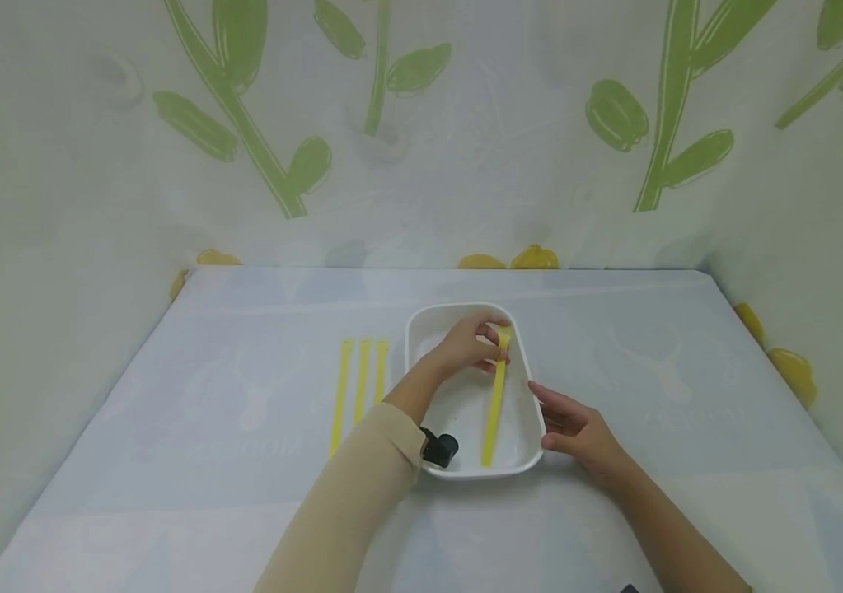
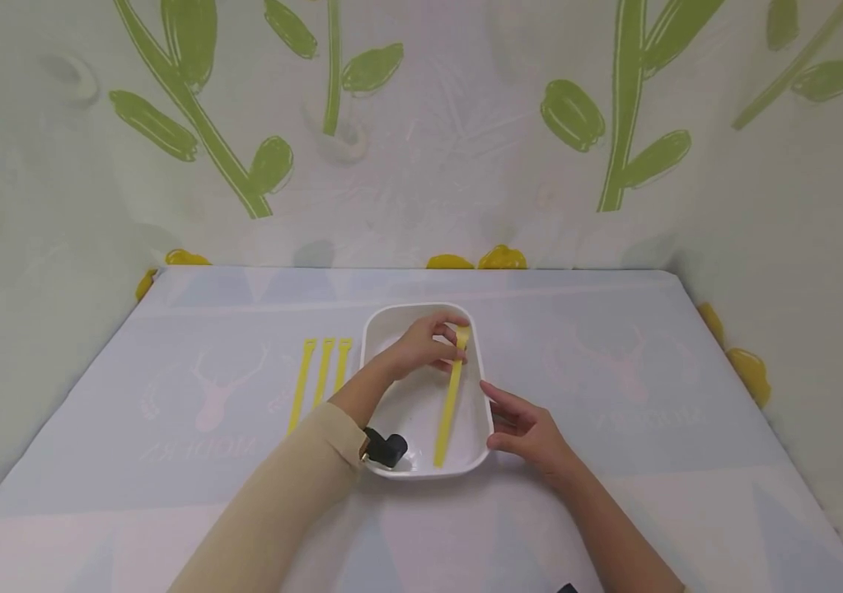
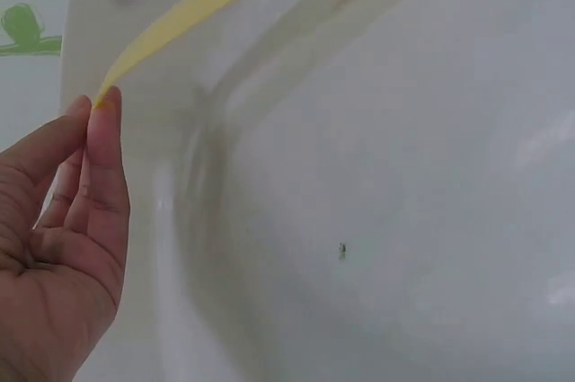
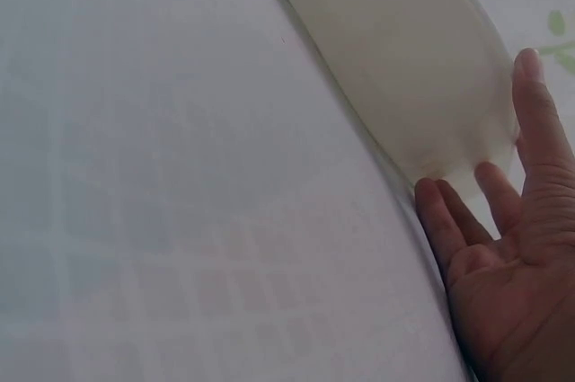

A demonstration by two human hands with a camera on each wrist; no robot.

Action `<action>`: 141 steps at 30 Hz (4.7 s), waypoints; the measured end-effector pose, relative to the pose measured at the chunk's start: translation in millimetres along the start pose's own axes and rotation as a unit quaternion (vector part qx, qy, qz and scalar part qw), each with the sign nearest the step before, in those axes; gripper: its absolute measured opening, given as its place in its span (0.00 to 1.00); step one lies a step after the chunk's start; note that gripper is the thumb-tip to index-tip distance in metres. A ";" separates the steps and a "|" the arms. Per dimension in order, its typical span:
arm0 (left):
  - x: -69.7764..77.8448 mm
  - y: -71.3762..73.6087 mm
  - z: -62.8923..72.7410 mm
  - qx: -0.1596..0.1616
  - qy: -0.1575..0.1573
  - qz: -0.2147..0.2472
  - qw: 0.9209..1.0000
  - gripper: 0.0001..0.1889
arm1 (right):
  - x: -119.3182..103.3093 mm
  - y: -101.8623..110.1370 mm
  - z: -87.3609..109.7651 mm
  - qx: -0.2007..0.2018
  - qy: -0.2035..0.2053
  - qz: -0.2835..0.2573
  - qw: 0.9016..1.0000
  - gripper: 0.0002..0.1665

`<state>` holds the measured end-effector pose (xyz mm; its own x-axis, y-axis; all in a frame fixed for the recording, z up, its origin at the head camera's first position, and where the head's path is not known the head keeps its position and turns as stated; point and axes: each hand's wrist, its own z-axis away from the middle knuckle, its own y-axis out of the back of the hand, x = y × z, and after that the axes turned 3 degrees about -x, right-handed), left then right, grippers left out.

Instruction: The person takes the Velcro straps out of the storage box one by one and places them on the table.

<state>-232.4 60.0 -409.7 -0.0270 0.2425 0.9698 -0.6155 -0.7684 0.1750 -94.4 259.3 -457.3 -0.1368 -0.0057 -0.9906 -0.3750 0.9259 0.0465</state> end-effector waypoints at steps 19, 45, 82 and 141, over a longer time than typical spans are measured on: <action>22.1 30.0 3.0 0.022 -0.012 0.018 1.000 0.29 | -1.4 -0.4 0.4 0.000 -0.004 0.002 1.000 0.40; 53.6 121.9 35.2 0.116 -0.042 0.005 0.992 0.31 | 3.6 3.4 -2.0 -0.026 0.019 -0.029 0.999 0.40; -3.1 204.5 124.3 0.144 0.027 -0.087 0.985 0.32 | 1.6 2.3 1.9 -0.013 0.016 -0.015 1.000 0.40; -74.7 191.8 125.3 0.142 0.091 -0.295 0.941 0.26 | 4.4 3.0 2.0 -0.020 0.033 -0.020 0.999 0.40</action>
<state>-249.8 -179.7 -427.3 0.1018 0.7537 0.6493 -0.3316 -0.5897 0.7364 -94.3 262.8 -461.9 -0.1815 -0.0682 -0.9810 -0.4177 0.9085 0.0141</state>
